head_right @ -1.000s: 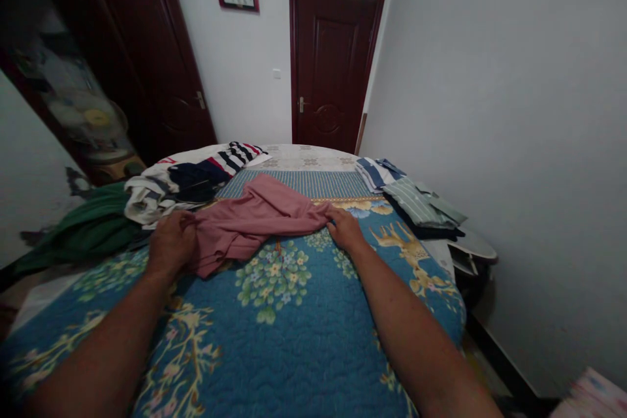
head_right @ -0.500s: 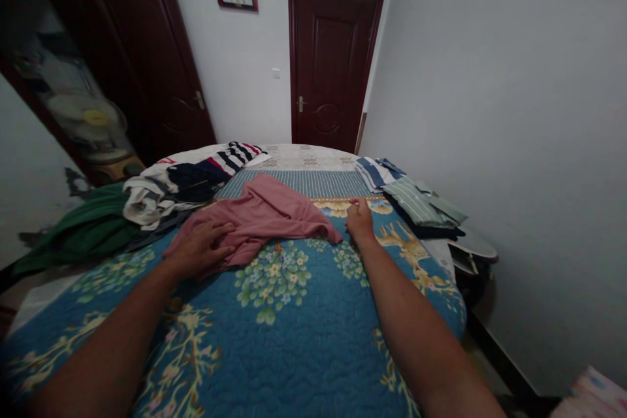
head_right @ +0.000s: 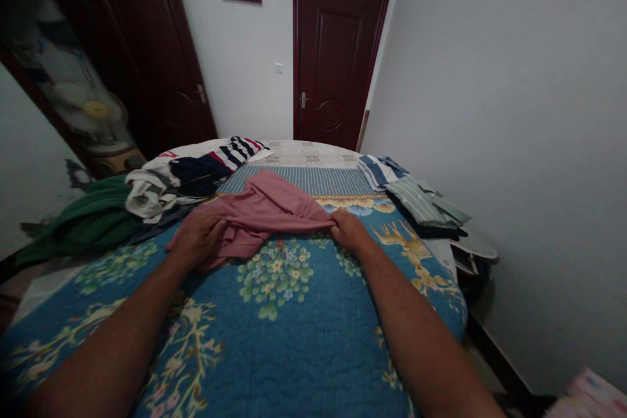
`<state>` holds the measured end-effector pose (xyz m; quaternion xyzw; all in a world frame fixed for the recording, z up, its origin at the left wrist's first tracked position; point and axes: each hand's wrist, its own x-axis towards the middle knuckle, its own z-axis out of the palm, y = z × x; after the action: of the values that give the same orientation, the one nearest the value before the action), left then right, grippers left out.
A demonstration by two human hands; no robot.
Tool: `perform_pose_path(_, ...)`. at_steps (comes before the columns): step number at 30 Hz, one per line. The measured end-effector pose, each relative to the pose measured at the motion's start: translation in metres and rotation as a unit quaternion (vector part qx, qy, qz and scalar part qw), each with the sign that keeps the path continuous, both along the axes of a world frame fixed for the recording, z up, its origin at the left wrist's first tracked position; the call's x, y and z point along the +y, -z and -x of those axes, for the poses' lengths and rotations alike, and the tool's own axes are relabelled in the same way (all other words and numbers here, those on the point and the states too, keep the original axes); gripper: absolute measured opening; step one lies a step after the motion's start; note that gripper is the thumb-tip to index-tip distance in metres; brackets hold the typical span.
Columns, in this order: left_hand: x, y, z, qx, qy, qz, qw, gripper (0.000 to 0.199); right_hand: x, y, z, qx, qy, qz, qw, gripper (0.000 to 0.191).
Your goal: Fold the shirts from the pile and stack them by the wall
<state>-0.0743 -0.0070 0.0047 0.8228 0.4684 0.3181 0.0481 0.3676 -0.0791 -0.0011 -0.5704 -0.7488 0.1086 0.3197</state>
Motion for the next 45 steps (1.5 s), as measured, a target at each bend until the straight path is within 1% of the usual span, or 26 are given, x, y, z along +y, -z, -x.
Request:
perform_pose_path(1, -0.001, -0.002, 0.0, -0.021, -0.015, -0.003, 1.0, 0.048, 0.002, 0.0, -0.001, 0.035, 0.015, 0.005, 0.999, 0.013)
perform_pose_path(3, -0.005, -0.007, -0.001, -0.063, -0.046, -0.002, 0.997, 0.051, 0.006, -0.001, -0.002, 0.153, 0.035, 0.028, 0.987, 0.014)
perform_pose_path(4, -0.007, -0.01, -0.001, -0.081, -0.057, 0.002, 0.995, 0.051, 0.007, -0.002, -0.003, 0.227, 0.038, 0.045, 0.972, 0.016)
perform_pose_path(6, -0.012, -0.017, -0.003, -0.106, -0.066, 0.012, 0.992, 0.052, 0.007, -0.006, -0.004, 0.371, 0.034, 0.083, 0.924, 0.022)
perform_pose_path(7, -0.014, -0.022, -0.004, -0.114, -0.066, 0.017, 0.991, 0.051, 0.006, -0.01, -0.005, 0.425, 0.03, 0.1, 0.899, 0.026)
perform_pose_path(9, -0.019, -0.03, -0.006, -0.123, -0.056, 0.033, 0.99, 0.051, 0.002, -0.017, -0.009, 0.488, 0.022, 0.122, 0.864, 0.033)
perform_pose_path(11, -0.024, -0.039, -0.008, -0.124, -0.045, 0.053, 0.99, 0.05, -0.003, -0.023, -0.016, 0.514, 0.018, 0.134, 0.847, 0.038)
perform_pose_path(12, -0.026, -0.043, -0.008, -0.122, -0.042, 0.064, 0.99, 0.049, -0.005, -0.026, -0.021, 0.517, 0.018, 0.138, 0.844, 0.039)
perform_pose_path(14, -0.029, -0.05, -0.007, -0.12, -0.04, 0.086, 0.988, 0.048, -0.008, -0.028, -0.031, 0.497, 0.03, 0.141, 0.855, 0.041)
perform_pose_path(15, -0.03, -0.053, -0.005, -0.121, -0.041, 0.099, 0.987, 0.048, -0.009, -0.028, -0.035, 0.467, 0.043, 0.137, 0.873, 0.041)
perform_pose_path(18, -0.033, -0.057, 0.0, -0.135, -0.037, 0.152, 0.978, 0.05, -0.008, -0.025, -0.046, 0.292, 0.09, 0.087, 0.948, 0.038)
perform_pose_path(19, -0.034, -0.057, 0.001, -0.146, -0.036, 0.172, 0.974, 0.051, -0.007, -0.023, -0.048, 0.226, 0.102, 0.066, 0.967, 0.037)
perform_pose_path(21, -0.035, -0.054, 0.003, -0.184, -0.034, 0.216, 0.958, 0.053, -0.004, -0.019, -0.051, 0.124, 0.117, 0.031, 0.985, 0.034)
perform_pose_path(23, -0.036, -0.049, 0.004, -0.242, -0.032, 0.27, 0.932, 0.052, -0.001, -0.012, -0.053, 0.071, 0.13, 0.003, 0.989, 0.03)
perform_pose_path(26, -0.038, -0.042, 0.005, -0.308, -0.021, 0.34, 0.888, 0.052, 0.004, 0.002, -0.056, 0.034, 0.148, -0.026, 0.988, 0.029)
perform_pose_path(28, -0.038, -0.04, 0.008, -0.316, 0.001, 0.358, 0.879, 0.055, 0.008, 0.011, -0.06, 0.022, 0.158, -0.028, 0.987, 0.03)
perform_pose_path(30, -0.037, -0.042, 0.013, -0.296, 0.048, 0.362, 0.883, 0.06, 0.012, 0.019, -0.065, 0.014, 0.174, -0.024, 0.984, 0.031)
perform_pose_path(31, -0.037, -0.044, 0.016, -0.27, 0.075, 0.358, 0.891, 0.064, 0.013, 0.022, -0.068, 0.011, 0.182, -0.021, 0.983, 0.031)
perform_pose_path(33, -0.037, -0.05, 0.021, -0.171, 0.115, 0.332, 0.92, 0.075, 0.016, 0.027, -0.072, 0.007, 0.198, -0.016, 0.98, 0.032)
perform_pose_path(35, -0.037, -0.055, 0.024, -0.049, 0.117, 0.285, 0.95, 0.083, 0.017, 0.03, -0.075, 0.002, 0.207, -0.014, 0.978, 0.032)
perform_pose_path(37, -0.038, -0.058, 0.022, 0.033, 0.097, 0.252, 0.962, 0.083, 0.018, 0.032, -0.077, 0.003, 0.211, -0.017, 0.977, 0.033)
perform_pose_path(38, -0.038, -0.059, 0.021, 0.049, 0.089, 0.244, 0.964, 0.08, 0.017, 0.032, -0.077, 0.006, 0.212, -0.022, 0.977, 0.033)
perform_pose_path(40, -0.038, -0.059, 0.017, 0.044, 0.083, 0.242, 0.966, 0.068, 0.017, 0.03, -0.076, 0.027, 0.213, -0.034, 0.976, 0.032)
perform_pose_path(42, -0.039, -0.061, 0.014, 0.011, 0.081, 0.245, 0.966, 0.054, 0.017, 0.025, -0.072, 0.076, 0.211, -0.047, 0.973, 0.03)
perform_pose_path(44, -0.042, -0.065, 0.013, -0.04, 0.082, 0.248, 0.965, 0.041, 0.018, 0.018, -0.063, 0.165, 0.201, -0.045, 0.964, 0.029)
perform_pose_path(45, -0.044, -0.067, 0.013, -0.072, 0.082, 0.252, 0.961, 0.037, 0.018, 0.014, -0.058, 0.225, 0.194, -0.041, 0.954, 0.029)
